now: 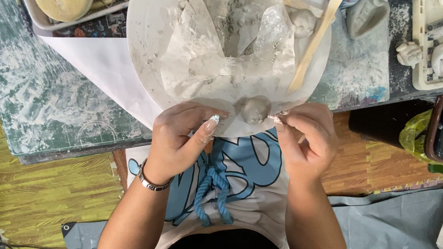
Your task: The person shapes a small piece of grey clay into a ball and then refines its surface using a wooden stick. They repeatedly roll the clay between their palms and use the stick to press and smooth the object on a white plate.
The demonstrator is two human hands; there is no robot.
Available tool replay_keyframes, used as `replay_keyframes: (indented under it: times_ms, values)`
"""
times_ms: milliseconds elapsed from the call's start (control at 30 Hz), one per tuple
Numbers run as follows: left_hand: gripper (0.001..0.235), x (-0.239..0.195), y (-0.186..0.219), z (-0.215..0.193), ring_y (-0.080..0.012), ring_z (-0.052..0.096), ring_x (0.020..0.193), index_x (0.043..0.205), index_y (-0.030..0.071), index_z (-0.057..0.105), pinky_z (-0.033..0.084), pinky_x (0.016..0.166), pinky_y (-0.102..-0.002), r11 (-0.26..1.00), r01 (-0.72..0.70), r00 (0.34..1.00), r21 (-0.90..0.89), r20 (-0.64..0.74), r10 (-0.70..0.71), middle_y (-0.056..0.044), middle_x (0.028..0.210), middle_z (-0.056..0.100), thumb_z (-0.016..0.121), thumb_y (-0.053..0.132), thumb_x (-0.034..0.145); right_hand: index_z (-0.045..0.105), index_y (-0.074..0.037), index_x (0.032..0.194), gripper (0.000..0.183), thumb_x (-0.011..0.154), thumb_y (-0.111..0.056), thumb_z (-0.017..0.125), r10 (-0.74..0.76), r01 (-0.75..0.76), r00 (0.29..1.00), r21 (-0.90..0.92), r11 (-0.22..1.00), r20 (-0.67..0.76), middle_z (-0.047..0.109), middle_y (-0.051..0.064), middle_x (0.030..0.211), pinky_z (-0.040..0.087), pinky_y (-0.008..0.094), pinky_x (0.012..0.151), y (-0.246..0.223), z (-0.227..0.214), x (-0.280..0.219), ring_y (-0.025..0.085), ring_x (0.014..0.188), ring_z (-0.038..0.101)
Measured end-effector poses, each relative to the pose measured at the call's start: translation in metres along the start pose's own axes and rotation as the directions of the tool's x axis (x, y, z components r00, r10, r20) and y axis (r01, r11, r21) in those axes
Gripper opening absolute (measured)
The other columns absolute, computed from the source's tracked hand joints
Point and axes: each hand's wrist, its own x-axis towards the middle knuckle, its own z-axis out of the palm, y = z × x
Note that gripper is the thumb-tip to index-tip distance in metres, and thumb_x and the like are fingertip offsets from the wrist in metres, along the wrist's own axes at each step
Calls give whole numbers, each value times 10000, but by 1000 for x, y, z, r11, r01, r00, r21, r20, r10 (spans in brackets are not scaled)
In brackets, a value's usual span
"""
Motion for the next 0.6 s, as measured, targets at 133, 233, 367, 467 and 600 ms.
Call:
replay_keyframes:
  times_ms: [133,233,367,467,600]
  values:
    - [277,0,-1,2,-204,652,721,1085,6,758,522,685,-314,994,-87,995,61,-45,90,-76,735,652,647,254,1030,694,-12,997,197,855,34,823,-46,46,999,-57,997,17,700,87,961,494,332,841,-3,1,2,242,938,637]
    - [277,0,-2,2,-218,648,721,1074,2,759,519,680,-322,994,-81,995,77,-46,85,-84,736,646,657,254,1019,726,-10,1024,192,859,11,821,-29,32,999,-99,995,30,709,81,974,491,327,844,-6,0,2,245,944,639]
    - [272,0,-2,2,-220,644,710,1057,-6,757,517,677,-324,994,-76,996,81,-42,79,-83,719,636,662,246,1018,742,-15,1056,209,859,-2,812,-9,13,999,-101,995,37,716,70,976,495,326,853,-10,0,3,236,947,640]
    - [273,0,-2,2,-215,644,698,1060,-10,759,517,670,-323,996,-62,997,68,-35,65,-75,702,636,661,241,1016,747,-14,1074,209,872,7,793,-17,21,999,-106,994,39,729,69,978,505,327,856,-11,1,3,235,953,651]
    - [275,0,-2,2,-214,647,702,1064,-13,753,517,666,-320,994,-82,995,68,-48,85,-83,737,652,662,242,1019,752,-13,1086,193,896,4,781,-23,26,999,-105,994,30,735,70,961,515,325,843,-11,2,3,237,941,658]
